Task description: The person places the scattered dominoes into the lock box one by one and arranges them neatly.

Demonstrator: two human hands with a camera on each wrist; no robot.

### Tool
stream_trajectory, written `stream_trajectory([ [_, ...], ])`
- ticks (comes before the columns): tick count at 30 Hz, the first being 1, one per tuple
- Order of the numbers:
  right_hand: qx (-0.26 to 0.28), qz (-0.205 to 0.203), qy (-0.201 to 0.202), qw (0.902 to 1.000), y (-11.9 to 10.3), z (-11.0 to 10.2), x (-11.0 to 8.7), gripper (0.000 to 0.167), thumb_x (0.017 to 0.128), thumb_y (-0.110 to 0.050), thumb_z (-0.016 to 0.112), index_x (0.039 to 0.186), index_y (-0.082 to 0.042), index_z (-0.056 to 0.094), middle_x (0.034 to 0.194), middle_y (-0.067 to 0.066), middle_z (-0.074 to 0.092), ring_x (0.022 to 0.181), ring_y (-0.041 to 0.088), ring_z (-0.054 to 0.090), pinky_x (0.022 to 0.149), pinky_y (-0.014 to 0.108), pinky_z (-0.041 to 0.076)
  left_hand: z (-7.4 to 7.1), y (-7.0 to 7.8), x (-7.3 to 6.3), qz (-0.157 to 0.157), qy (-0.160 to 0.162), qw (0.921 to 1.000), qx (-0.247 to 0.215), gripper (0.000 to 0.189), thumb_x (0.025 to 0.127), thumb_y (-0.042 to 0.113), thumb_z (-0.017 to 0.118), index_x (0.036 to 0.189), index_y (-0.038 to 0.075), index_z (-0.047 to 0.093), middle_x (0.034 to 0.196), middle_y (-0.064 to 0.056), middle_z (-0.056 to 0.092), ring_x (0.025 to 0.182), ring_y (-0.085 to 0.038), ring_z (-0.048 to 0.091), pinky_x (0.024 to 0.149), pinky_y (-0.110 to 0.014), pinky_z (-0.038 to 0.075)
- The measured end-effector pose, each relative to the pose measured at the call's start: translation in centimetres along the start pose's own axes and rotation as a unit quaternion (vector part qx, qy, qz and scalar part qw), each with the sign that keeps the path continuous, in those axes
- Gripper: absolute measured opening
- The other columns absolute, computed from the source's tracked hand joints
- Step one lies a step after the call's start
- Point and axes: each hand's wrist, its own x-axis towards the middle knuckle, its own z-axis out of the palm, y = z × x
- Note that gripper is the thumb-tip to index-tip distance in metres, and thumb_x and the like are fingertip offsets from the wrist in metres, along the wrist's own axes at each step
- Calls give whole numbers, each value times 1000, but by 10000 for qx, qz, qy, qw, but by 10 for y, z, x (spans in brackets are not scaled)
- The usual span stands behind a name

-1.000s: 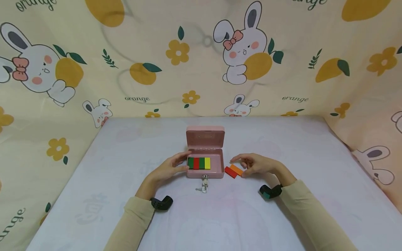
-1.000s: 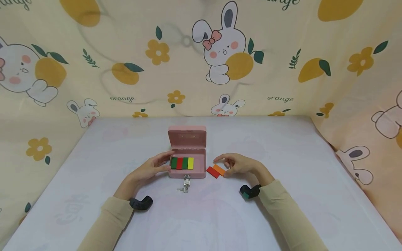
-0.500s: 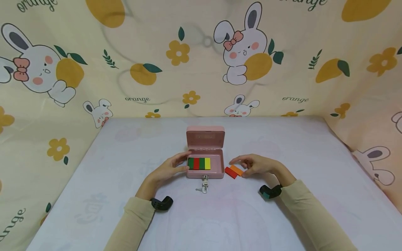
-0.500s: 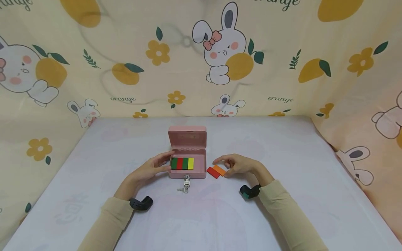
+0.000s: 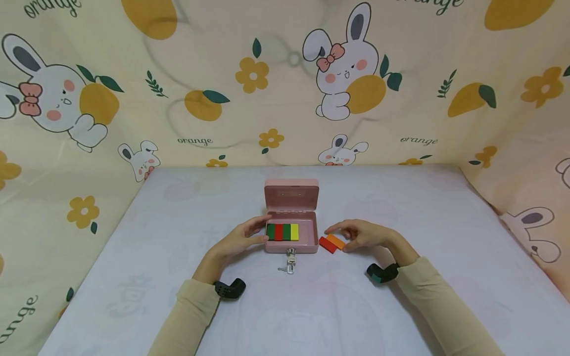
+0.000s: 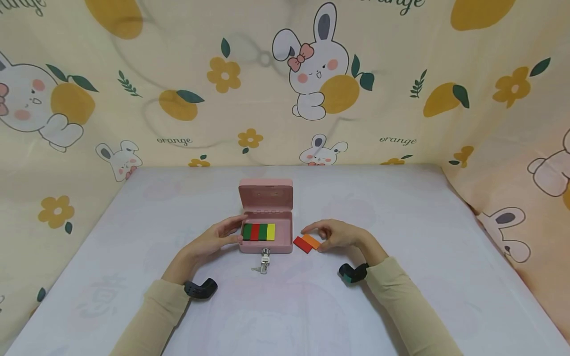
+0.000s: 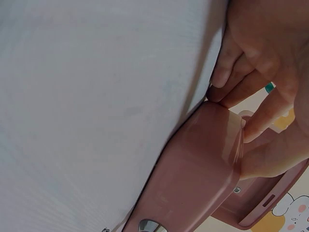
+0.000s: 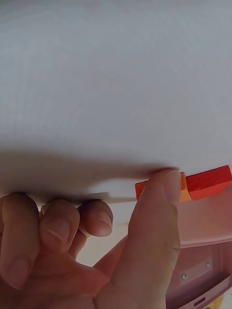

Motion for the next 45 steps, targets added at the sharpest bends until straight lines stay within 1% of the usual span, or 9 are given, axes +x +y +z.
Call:
stream_trajectory([
  [2, -6, 0, 8, 10000, 0, 0, 0, 50, 82, -6, 71, 130, -2, 57, 80, 15, 43, 74, 13, 40, 61, 20, 31, 0, 0, 0, 2, 6, 10000, 45, 64, 94, 18, 62, 151, 19, 32, 161, -9, 27, 149, -36, 24, 122, -56, 22],
  [8, -15, 14, 43, 10000, 1, 1, 0, 48, 82, -6, 71, 128, -3, 59, 80, 13, 42, 75, 13, 39, 62, 20, 31, 0, 1, -1, -113, 83, 9999, 1, 64, 93, 18, 63, 150, 21, 34, 160, -6, 29, 150, -34, 25, 122, -55, 22],
  [11, -21, 1, 76, 10000, 2, 1, 1, 47, 82, -7, 72, 127, -3, 59, 80, 13, 43, 74, 12, 40, 62, 20, 31, 0, 1, -1, -69, 101, 9999, 47, 63, 93, 18, 63, 150, 20, 34, 160, -7, 30, 149, -35, 26, 122, -56, 22],
  [25, -11, 9, 225, 9997, 3, 1, 1, 47, 81, -9, 74, 125, -5, 60, 79, 10, 42, 72, 10, 39, 60, 20, 30, 1, 0, 1, -95, 140, 9999, -33, 63, 92, 17, 64, 149, 23, 36, 160, -5, 30, 150, -33, 25, 122, -55, 21],
  [32, 267, -59, 304, 9992, 5, 2, 0, 47, 81, -9, 73, 126, -2, 58, 80, 10, 41, 70, 10, 39, 59, 21, 30, 1, 0, 1, -139, 155, 9997, -84, 63, 92, 18, 64, 149, 22, 36, 160, -4, 30, 150, -33, 25, 122, -56, 22],
  [35, 396, -85, 333, 9986, 8, 2, -1, 47, 82, -9, 73, 126, -1, 57, 81, 8, 42, 68, 9, 39, 57, 20, 31, 1, -1, 2, -142, 143, 9997, -108, 63, 93, 18, 64, 149, 23, 36, 160, -4, 29, 150, -33, 25, 122, -56, 21],
  [38, 520, -202, 389, 9977, 10, 2, -1, 47, 82, -8, 73, 125, 1, 56, 80, 4, 44, 66, 8, 40, 56, 20, 31, 1, -1, 2, -143, 137, 9997, -113, 63, 93, 17, 63, 149, 23, 36, 161, -4, 29, 150, -33, 24, 123, -55, 21],
  [42, 630, -233, 560, 9962, 10, 4, -1, 46, 82, -8, 73, 124, 3, 56, 77, -2, 46, 66, 6, 42, 56, 18, 34, 2, 0, 2, -153, 138, 9997, -151, 62, 93, 17, 63, 149, 23, 36, 161, -4, 29, 150, -33, 24, 123, -55, 20],
  [45, 644, -153, 689, 9954, 8, 5, -1, 46, 82, -8, 73, 123, 3, 56, 77, -2, 46, 68, 6, 44, 58, 17, 36, 2, 0, 1, -123, 144, 9996, -194, 62, 93, 16, 63, 149, 22, 37, 160, -5, 30, 150, -33, 24, 123, -55, 20],
])
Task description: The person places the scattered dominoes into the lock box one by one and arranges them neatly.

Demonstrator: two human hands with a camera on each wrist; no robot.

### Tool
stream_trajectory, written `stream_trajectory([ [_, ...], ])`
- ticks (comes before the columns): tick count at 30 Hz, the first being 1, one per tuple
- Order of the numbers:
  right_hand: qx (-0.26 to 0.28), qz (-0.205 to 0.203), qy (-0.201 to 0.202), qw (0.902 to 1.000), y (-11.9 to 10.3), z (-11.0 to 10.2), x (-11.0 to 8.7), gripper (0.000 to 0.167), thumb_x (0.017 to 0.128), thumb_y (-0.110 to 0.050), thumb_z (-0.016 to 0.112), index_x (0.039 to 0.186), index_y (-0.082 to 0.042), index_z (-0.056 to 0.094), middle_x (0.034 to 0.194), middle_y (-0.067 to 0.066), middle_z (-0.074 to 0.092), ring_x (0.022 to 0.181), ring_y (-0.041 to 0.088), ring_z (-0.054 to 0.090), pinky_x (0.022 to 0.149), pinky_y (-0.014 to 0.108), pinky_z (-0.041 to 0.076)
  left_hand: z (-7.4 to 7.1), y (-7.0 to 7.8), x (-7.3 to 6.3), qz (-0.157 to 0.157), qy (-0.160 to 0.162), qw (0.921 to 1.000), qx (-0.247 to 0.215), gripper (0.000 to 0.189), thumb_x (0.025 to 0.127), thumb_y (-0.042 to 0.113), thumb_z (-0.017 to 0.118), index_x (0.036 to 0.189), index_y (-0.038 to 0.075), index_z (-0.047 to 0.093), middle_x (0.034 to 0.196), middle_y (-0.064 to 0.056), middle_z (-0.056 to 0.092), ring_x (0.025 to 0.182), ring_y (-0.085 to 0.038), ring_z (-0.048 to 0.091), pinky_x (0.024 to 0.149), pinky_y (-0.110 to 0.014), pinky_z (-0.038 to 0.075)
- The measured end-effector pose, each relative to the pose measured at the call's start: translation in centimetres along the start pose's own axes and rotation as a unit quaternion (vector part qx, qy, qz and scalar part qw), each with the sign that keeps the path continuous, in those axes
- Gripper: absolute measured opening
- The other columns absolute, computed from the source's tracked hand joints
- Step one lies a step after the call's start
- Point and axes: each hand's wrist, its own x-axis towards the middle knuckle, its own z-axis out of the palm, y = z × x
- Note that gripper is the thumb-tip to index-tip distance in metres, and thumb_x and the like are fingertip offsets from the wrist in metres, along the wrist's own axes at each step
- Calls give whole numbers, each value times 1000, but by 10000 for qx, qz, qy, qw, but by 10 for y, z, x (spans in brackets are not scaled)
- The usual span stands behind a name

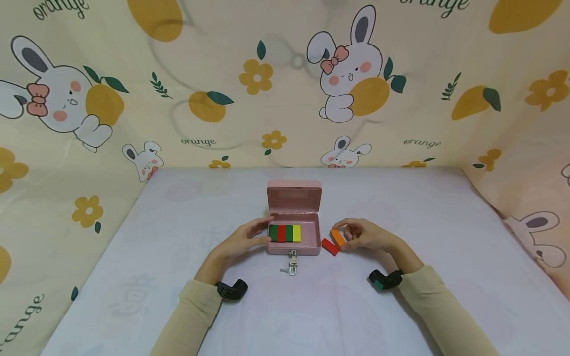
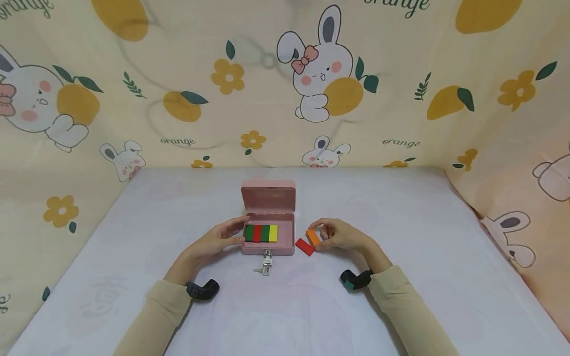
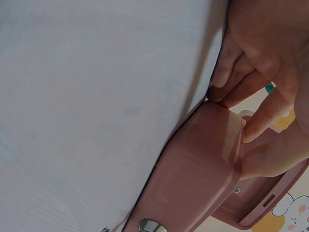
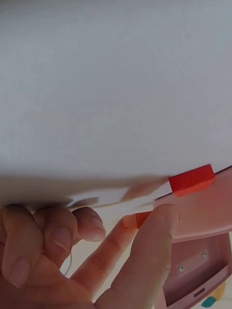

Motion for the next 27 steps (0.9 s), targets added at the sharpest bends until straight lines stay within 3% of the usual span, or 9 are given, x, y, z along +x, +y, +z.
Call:
stream_trajectory([
  [7, -27, -23, 125, 9999, -6, 2, -1, 45, 82, -8, 74, 121, 4, 55, 76, -1, 46, 70, 6, 47, 63, 19, 39, 0, 0, 0, 3, -5, 10000, 9, 63, 92, 17, 64, 148, 22, 37, 160, -4, 30, 150, -32, 25, 123, -55, 20],
  [27, -44, 211, 701, 9973, -29, 7, -2, 46, 80, -10, 76, 120, 5, 56, 75, 3, 46, 68, 9, 46, 61, 20, 37, 1, 0, 0, -23, 42, 9999, 100, 63, 92, 18, 64, 149, 24, 37, 160, -4, 31, 149, -33, 26, 122, -56, 21],
])
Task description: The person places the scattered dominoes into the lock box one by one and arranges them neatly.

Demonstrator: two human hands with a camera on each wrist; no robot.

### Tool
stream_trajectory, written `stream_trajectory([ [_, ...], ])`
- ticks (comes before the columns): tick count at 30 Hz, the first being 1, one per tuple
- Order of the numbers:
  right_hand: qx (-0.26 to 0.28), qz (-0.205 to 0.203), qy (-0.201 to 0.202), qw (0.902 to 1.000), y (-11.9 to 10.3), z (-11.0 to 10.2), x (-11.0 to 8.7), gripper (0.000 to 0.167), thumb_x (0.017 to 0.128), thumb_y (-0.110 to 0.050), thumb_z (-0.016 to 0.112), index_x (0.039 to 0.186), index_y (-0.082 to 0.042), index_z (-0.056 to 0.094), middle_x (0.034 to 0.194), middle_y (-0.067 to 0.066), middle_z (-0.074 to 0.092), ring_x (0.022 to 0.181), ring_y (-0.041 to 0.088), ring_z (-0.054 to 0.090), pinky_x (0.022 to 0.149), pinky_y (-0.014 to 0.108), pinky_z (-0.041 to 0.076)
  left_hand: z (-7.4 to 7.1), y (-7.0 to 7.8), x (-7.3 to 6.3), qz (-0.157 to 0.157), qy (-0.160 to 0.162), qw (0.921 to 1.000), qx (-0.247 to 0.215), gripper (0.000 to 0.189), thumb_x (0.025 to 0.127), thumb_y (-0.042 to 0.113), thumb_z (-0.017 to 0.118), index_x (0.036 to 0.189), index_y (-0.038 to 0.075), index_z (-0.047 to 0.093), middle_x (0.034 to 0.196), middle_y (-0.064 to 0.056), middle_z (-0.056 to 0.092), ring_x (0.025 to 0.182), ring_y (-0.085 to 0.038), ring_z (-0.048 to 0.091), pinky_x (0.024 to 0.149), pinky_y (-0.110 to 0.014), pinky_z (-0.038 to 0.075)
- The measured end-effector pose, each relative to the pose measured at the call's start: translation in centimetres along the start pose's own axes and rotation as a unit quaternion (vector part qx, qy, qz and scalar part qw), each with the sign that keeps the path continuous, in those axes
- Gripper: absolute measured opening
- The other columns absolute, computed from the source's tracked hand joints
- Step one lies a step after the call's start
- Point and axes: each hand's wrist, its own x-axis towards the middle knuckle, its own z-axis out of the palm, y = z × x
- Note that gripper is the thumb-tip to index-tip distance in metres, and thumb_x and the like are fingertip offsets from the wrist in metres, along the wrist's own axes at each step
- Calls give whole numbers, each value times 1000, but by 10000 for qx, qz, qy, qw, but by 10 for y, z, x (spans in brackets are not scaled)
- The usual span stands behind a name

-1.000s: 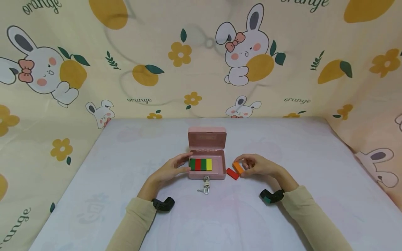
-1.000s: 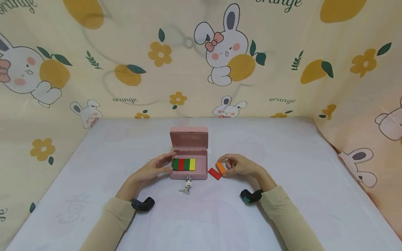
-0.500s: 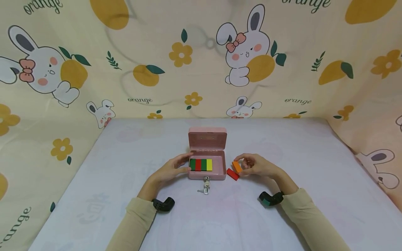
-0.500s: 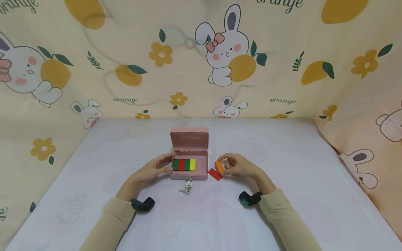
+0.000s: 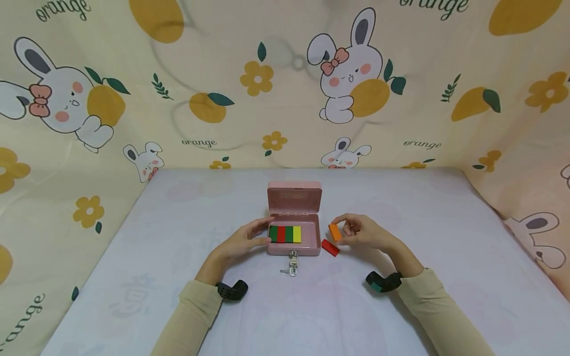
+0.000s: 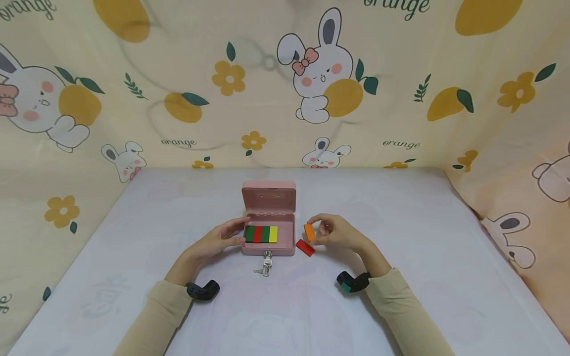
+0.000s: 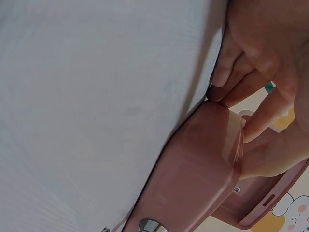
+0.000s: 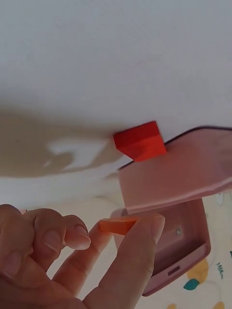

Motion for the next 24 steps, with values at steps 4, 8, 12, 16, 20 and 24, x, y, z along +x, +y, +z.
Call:
stream_trajectory([
  [4, 5, 72, 35, 10000, -4, 0, 0, 47, 81, -9, 75, 121, 5, 56, 75, 3, 46, 70, 10, 46, 63, 21, 38, 0, 0, -1, -4, -16, 10000, -15, 62, 93, 18, 64, 149, 24, 37, 160, -4, 31, 149, -33, 26, 122, -57, 21],
  [8, -62, 57, 137, 9999, -5, 0, 3, 45, 81, -9, 75, 120, 4, 56, 75, 2, 46, 70, 10, 46, 64, 22, 38, 0, 1, -1, -35, -24, 10000, -49, 62, 93, 19, 64, 148, 25, 37, 160, -3, 31, 149, -32, 26, 122, -58, 21],
  [12, -90, -4, 207, 9997, -7, 3, 4, 45, 80, -11, 76, 119, 3, 58, 74, 2, 46, 69, 10, 45, 63, 22, 36, 1, 1, -1, -42, -28, 10000, -65, 62, 93, 19, 64, 148, 25, 37, 160, -3, 31, 149, -32, 26, 122, -58, 21],
  [16, -64, 67, 287, 9995, -11, 4, 7, 46, 80, -14, 77, 119, 1, 59, 73, 2, 45, 69, 12, 45, 60, 22, 35, 0, 0, -1, -42, -17, 10000, -50, 62, 93, 19, 63, 149, 25, 37, 160, -3, 31, 149, -33, 26, 121, -58, 21],
  [20, 7, 45, 417, 9991, -13, 8, 10, 45, 80, -14, 78, 119, 0, 59, 71, 0, 44, 67, 11, 43, 57, 20, 34, 0, 0, -1, -84, 9, 10000, -52, 62, 93, 20, 64, 148, 26, 37, 160, -2, 31, 149, -32, 26, 121, -58, 21],
  [24, 131, -86, 543, 9984, -12, 14, 12, 44, 79, -13, 79, 117, 1, 60, 70, -1, 43, 64, 8, 42, 54, 19, 32, 0, 0, 0, -118, 23, 9999, -40, 62, 92, 21, 64, 148, 27, 38, 160, -2, 31, 149, -32, 26, 121, -58, 21],
])
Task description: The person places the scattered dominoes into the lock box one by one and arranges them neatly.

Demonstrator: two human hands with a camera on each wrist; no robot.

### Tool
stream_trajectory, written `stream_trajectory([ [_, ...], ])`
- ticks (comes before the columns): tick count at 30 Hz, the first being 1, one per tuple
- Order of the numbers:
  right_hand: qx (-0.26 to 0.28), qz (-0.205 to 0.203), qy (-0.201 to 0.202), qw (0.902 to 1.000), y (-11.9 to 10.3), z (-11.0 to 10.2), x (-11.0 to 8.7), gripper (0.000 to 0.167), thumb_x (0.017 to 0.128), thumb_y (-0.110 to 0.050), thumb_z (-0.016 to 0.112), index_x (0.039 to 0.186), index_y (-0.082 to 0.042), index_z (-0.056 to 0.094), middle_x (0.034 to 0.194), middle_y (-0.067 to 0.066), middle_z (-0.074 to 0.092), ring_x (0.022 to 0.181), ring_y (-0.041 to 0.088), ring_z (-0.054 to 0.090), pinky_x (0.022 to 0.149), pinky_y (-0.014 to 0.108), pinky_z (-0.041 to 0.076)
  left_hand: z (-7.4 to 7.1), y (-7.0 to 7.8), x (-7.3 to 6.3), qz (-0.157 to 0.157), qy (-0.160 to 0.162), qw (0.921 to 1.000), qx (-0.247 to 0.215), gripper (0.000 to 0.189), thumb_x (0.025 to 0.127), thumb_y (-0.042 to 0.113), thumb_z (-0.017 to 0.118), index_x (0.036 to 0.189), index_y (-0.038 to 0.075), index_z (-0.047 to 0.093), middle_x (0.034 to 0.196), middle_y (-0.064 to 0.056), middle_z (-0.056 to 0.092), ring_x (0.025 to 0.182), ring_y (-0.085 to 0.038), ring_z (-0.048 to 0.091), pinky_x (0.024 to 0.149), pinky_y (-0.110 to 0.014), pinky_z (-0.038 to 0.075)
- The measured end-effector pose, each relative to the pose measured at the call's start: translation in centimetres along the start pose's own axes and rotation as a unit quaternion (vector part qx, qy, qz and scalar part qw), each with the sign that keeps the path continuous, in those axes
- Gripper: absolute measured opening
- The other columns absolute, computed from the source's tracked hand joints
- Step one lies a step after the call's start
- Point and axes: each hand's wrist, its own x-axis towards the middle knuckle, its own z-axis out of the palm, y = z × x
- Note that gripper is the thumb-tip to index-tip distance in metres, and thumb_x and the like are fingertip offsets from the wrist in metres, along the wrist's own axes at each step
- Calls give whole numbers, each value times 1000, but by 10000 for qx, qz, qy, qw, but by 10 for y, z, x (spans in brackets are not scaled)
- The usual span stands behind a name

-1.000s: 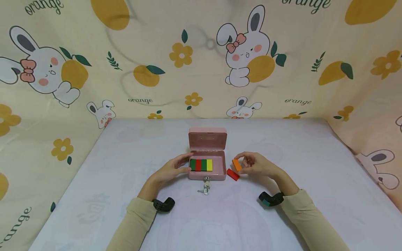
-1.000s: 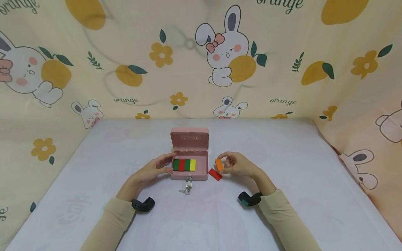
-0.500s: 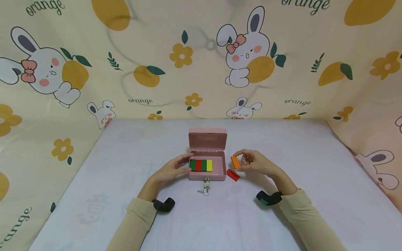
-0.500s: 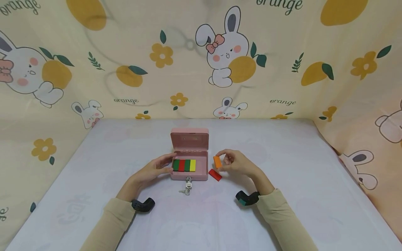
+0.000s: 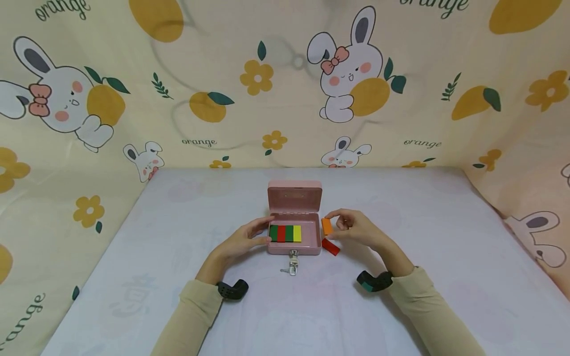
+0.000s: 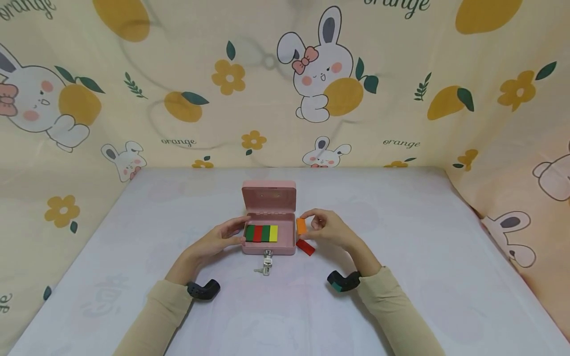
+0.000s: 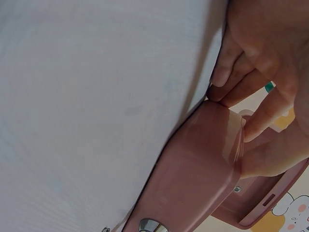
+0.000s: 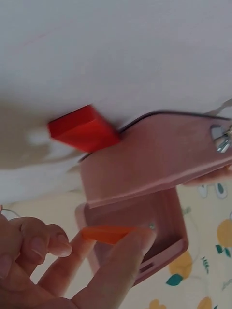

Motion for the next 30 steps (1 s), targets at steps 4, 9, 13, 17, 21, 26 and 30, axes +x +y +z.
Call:
stream_trajectory([
  [4, 56, -41, 62, 10000, -2, 5, 2, 44, 78, -14, 79, 115, 1, 61, 71, 0, 43, 64, 9, 42, 55, 19, 32, 1, 2, 0, -11, 19, 10000, -2, 62, 92, 20, 65, 148, 27, 38, 160, -3, 31, 150, -32, 25, 122, -58, 20],
  [9, 35, 176, 101, 9998, -7, 13, 5, 47, 79, -16, 79, 119, -1, 61, 72, 2, 43, 65, 11, 42, 54, 20, 32, 1, 3, -1, -25, 22, 10000, -8, 62, 93, 20, 64, 148, 28, 38, 160, -2, 31, 150, -32, 25, 122, -58, 20],
  [13, 28, 359, 173, 9992, -9, 20, 6, 47, 80, -16, 78, 122, -3, 61, 73, 2, 43, 63, 12, 42, 51, 19, 30, 1, 3, 0, 5, 5, 10000, -8, 61, 93, 20, 64, 148, 28, 38, 160, -2, 30, 150, -32, 25, 122, -58, 20],
  [17, -34, 457, 255, 9986, -11, 24, 7, 47, 80, -18, 78, 122, -4, 62, 73, 2, 43, 63, 14, 42, 50, 19, 30, 1, 3, 0, -18, -6, 10000, -66, 61, 93, 20, 64, 148, 28, 38, 160, -2, 30, 150, -32, 25, 122, -58, 20],
  [21, -76, 593, 338, 9976, -13, 29, 9, 47, 80, -20, 78, 122, -5, 62, 73, 2, 43, 68, 17, 42, 52, 20, 31, 0, 2, 0, -14, -25, 10000, -86, 61, 93, 20, 64, 148, 28, 38, 160, -3, 30, 150, -32, 25, 122, -58, 20],
  [26, -121, 762, 413, 9962, -13, 35, 12, 48, 80, -20, 79, 122, -7, 61, 74, 1, 42, 72, 18, 42, 55, 20, 32, 0, 2, -1, 2, -70, 9999, -92, 62, 93, 20, 64, 148, 27, 37, 161, -3, 29, 150, -32, 24, 122, -58, 20],
  [30, -182, 731, 422, 9963, -14, 38, 14, 48, 80, -20, 79, 122, -5, 61, 74, 2, 41, 73, 17, 42, 56, 20, 31, -1, 2, -2, 0, -69, 9999, -97, 62, 93, 20, 64, 148, 27, 37, 161, -3, 29, 150, -32, 24, 122, -58, 20],
])
